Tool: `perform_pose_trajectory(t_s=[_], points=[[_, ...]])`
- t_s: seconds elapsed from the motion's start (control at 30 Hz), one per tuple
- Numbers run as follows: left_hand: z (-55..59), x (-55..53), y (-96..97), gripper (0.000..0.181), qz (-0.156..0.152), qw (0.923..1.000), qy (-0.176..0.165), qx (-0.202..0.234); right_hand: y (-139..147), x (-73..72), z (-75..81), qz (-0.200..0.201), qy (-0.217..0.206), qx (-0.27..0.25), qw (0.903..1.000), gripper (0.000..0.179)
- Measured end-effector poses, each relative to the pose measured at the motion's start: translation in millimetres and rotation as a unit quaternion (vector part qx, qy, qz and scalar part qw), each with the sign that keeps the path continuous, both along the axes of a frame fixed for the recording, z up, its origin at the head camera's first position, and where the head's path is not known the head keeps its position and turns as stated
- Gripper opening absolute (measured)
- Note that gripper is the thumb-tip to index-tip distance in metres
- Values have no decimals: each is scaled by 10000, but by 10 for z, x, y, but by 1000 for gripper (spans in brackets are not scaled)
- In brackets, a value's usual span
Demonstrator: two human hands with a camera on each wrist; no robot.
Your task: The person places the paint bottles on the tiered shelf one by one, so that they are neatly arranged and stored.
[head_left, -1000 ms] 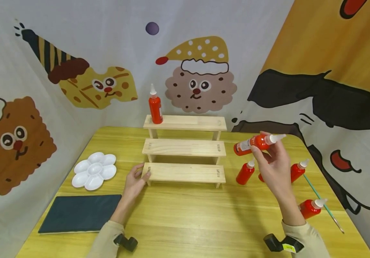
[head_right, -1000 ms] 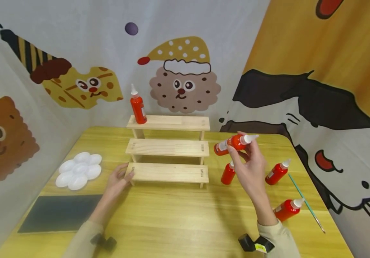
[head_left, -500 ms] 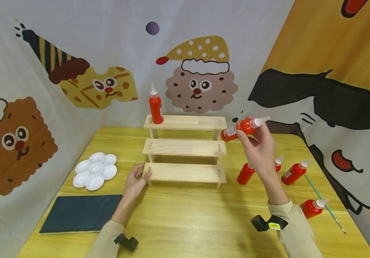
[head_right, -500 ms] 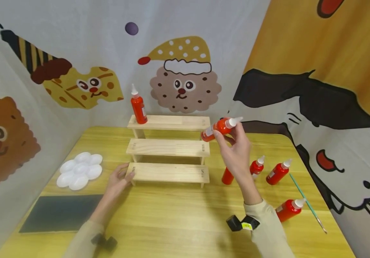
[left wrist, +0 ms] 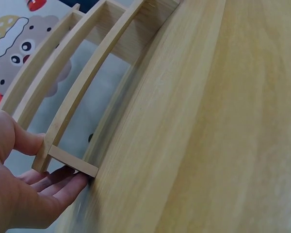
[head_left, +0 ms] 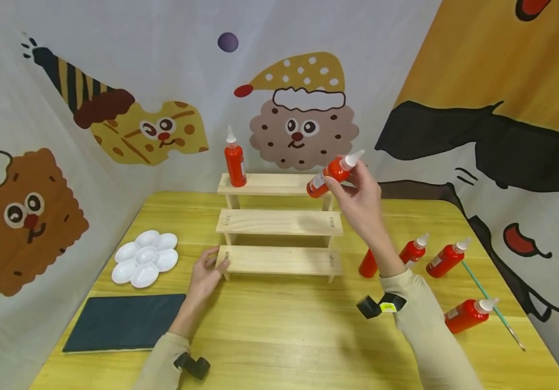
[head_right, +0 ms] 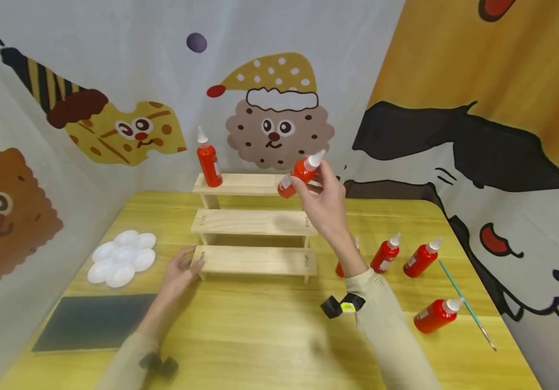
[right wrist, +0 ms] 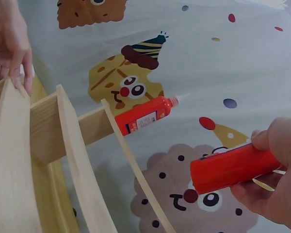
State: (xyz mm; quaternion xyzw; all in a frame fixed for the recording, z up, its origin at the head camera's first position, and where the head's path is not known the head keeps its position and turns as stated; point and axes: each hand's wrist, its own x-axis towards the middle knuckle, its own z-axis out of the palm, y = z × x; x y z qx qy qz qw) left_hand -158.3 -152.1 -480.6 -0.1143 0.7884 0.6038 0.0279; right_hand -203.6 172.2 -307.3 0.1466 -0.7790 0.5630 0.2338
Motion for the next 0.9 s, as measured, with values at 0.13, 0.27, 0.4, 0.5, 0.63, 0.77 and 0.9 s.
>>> perform_pose_trajectory(t_s=[0.13, 0.27, 0.4, 0.5, 0.63, 0.77, 0.9], points=[[-5, -4, -2, 54, 10, 10000, -32, 33, -119, -83, 80, 175, -122, 21, 9998, 47], [-3, -3, -2, 54, -25, 9999, -62, 80, -217, -218, 95, 313, -225, 150, 9991, 46], [5, 4, 6, 54, -20, 9999, -82, 81, -306, -402, 67, 350, -328, 317, 9983, 43], [7, 7, 10, 54, 6, 9999, -86, 63, -384, -507, 62, 409, -341, 485, 9974, 41], [5, 5, 10, 54, 26, 9999, -65, 80, -484, -619, 64, 561, -301, 846, 9944, 41], [6, 2, 5, 53, 45, 9999, -45, 102, -580, -712, 100, 588, -313, 1116, 9915, 44], [17, 6, 8, 53, 46, 10000, -26, 85, -669, -813, 129, 571, -424, 1322, 9887, 48]])
